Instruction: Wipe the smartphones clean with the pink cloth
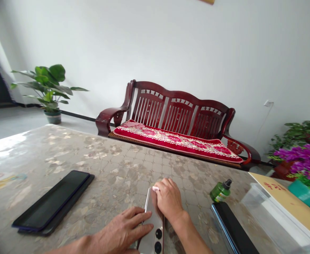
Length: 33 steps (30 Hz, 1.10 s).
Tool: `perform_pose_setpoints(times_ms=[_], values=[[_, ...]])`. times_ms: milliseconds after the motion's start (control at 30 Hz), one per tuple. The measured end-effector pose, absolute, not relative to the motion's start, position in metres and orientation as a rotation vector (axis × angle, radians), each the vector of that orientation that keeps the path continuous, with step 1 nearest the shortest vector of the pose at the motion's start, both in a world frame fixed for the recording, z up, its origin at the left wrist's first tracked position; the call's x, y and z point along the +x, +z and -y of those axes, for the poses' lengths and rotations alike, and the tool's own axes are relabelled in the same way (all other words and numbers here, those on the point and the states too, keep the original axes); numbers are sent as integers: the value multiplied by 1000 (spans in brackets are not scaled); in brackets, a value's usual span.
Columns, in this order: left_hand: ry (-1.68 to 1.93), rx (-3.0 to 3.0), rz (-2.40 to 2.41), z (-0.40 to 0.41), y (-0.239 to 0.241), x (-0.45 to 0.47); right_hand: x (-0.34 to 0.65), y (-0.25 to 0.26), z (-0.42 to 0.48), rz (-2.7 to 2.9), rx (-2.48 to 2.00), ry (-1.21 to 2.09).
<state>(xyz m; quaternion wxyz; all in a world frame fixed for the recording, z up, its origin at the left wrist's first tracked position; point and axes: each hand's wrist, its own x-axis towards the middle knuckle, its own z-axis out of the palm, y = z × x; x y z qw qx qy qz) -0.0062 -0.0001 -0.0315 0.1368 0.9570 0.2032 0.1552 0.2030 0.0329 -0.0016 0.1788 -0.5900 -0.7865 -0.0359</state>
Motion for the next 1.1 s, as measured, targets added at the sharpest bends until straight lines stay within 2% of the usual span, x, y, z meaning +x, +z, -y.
perform_pose_setpoints(times_ms=[367, 667, 933, 1100], values=[[403, 2777, -602, -1, -30, -6, 205, -3, -19, 2320, -1530, -35], [425, 2797, -579, -2, -34, -7, 201, -4, -32, 2241, -1671, -133], [416, 2761, -597, -1, -26, -5, 204, -3, -17, 2318, -1609, 1], [416, 2780, -598, 0, -26, -5, 201, -1, -28, 2274, -1689, -76]])
